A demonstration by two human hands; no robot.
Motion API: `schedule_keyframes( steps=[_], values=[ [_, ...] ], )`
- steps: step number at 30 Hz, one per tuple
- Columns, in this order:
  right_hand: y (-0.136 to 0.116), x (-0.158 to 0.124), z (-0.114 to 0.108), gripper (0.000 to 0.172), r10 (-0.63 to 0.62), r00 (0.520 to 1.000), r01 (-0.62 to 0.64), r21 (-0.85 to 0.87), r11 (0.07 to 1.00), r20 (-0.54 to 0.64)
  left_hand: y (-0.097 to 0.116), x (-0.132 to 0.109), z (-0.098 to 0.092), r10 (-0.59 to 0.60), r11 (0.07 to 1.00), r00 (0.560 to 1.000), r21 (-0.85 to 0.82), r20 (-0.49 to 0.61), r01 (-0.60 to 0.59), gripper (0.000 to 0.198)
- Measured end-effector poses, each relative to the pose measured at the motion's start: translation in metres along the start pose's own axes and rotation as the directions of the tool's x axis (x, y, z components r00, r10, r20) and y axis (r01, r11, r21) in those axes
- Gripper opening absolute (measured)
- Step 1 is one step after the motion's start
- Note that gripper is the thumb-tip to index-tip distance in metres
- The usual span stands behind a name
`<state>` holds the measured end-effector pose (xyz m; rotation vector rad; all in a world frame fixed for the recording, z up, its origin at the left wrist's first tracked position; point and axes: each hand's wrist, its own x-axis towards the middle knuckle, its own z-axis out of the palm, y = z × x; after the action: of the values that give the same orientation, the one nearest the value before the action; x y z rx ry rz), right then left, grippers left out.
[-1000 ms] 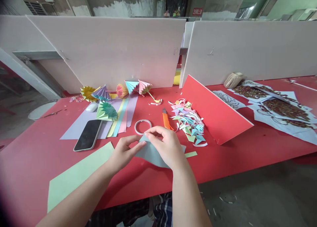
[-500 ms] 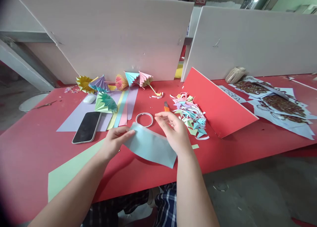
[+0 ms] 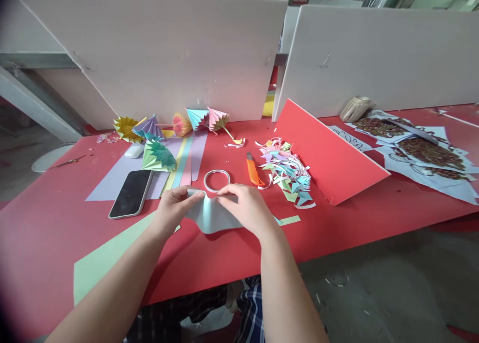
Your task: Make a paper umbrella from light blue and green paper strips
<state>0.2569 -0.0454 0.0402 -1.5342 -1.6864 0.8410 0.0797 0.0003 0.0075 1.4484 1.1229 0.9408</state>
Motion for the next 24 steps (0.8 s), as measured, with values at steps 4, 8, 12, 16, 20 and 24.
schedule_keyframes(
  steps=[4, 8, 12, 16, 20, 24],
  values=[
    [-0.004, 0.001, 0.005, 0.018, 0.001, 0.999, -0.004, 0.064, 0.998, 0.037, -0.002, -0.001, 0.003, 0.044, 0.997, 0.998, 0.062, -0.036, -0.041, 0.029],
    [-0.005, -0.001, 0.002, 0.021, 0.015, 1.0, -0.013, 0.103, 0.995, -0.016, 0.0, -0.002, 0.002, 0.075, 0.989, 0.993, 0.137, -0.087, -0.062, 0.029],
    [-0.007, 0.0, 0.01, 0.018, -0.005, 0.997, 0.009, 0.057, 0.998, -0.072, 0.005, -0.005, 0.006, 0.043, 0.995, 0.998, 0.093, -0.041, -0.04, 0.029],
    [-0.006, 0.005, 0.019, 0.019, -0.022, 0.998, 0.022, 0.008, 1.0, -0.066, 0.007, -0.007, 0.006, -0.015, 0.999, 0.999, 0.045, -0.031, 0.016, 0.03],
    [0.0, 0.008, 0.016, 0.019, -0.013, 0.999, 0.015, 0.046, 0.999, -0.041, 0.003, -0.003, 0.002, -0.054, 0.998, 0.997, -0.026, -0.048, 0.053, 0.029],
    [0.006, 0.007, 0.007, 0.018, 0.01, 1.0, -0.009, 0.092, 0.996, -0.01, 0.0, 0.001, -0.004, -0.099, 0.991, 0.992, -0.094, -0.075, 0.092, 0.027]
  ],
)
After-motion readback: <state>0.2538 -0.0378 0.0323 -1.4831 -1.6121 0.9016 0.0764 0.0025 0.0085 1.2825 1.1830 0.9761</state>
